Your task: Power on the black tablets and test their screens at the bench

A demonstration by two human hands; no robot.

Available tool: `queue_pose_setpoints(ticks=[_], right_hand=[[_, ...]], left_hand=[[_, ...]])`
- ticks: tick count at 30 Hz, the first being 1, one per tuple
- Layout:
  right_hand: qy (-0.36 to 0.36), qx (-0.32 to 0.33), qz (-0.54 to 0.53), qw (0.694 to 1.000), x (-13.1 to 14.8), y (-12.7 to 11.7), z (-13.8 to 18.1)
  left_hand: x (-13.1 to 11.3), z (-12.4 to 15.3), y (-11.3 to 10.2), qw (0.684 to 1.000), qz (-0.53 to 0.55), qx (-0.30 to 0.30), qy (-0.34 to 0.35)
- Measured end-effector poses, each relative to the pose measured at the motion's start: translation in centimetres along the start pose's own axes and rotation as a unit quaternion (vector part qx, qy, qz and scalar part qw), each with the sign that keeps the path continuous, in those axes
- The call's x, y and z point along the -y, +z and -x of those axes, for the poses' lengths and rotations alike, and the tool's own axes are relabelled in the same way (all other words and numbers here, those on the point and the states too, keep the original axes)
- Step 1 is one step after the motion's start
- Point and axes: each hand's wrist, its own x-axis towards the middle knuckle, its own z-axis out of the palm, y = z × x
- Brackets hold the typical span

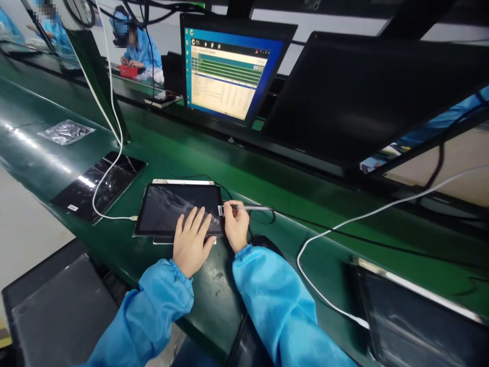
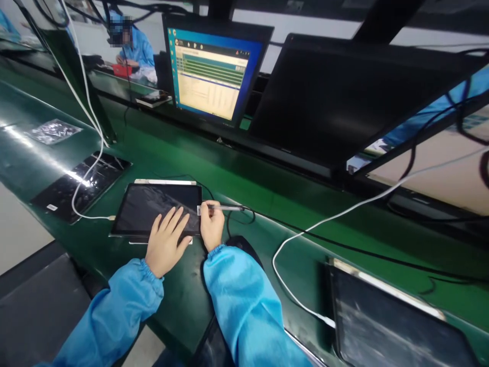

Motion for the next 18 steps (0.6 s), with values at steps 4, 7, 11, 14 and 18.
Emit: queue_pose_setpoints(ticks=[4,7,11,14,18], right_hand=[[-0.003,-0.003,0.008,1.000,-0.17,0.08,0.10],[-0.009,-0.001,0.016,1.000,-0.41,0.09,0.08],[-0.023,-0.010,0.036,0.999,-0.64,0.10,0.06],[-0.050,-0.043,0.055,0.996,-0.74,0.04,0.18],[-0.097,-0.083,0.073,0.989,-0.49,-0.16,0.55]], left_hand=[[-0.13,-0.02,0.15,1.000,-0.010,-0.007,0.003],[-0.12,0.01,0.09,1.000,-0.018,-0.010,0.001],[0.02,0.22,-0.01,1.000,-0.020,-0.010,0.001],[-0.08,0.19,0.23,1.000,-0.010,-0.014,0.002],[0.17,-0.03,0.27,0.998,0.028,-0.059,0.008]])
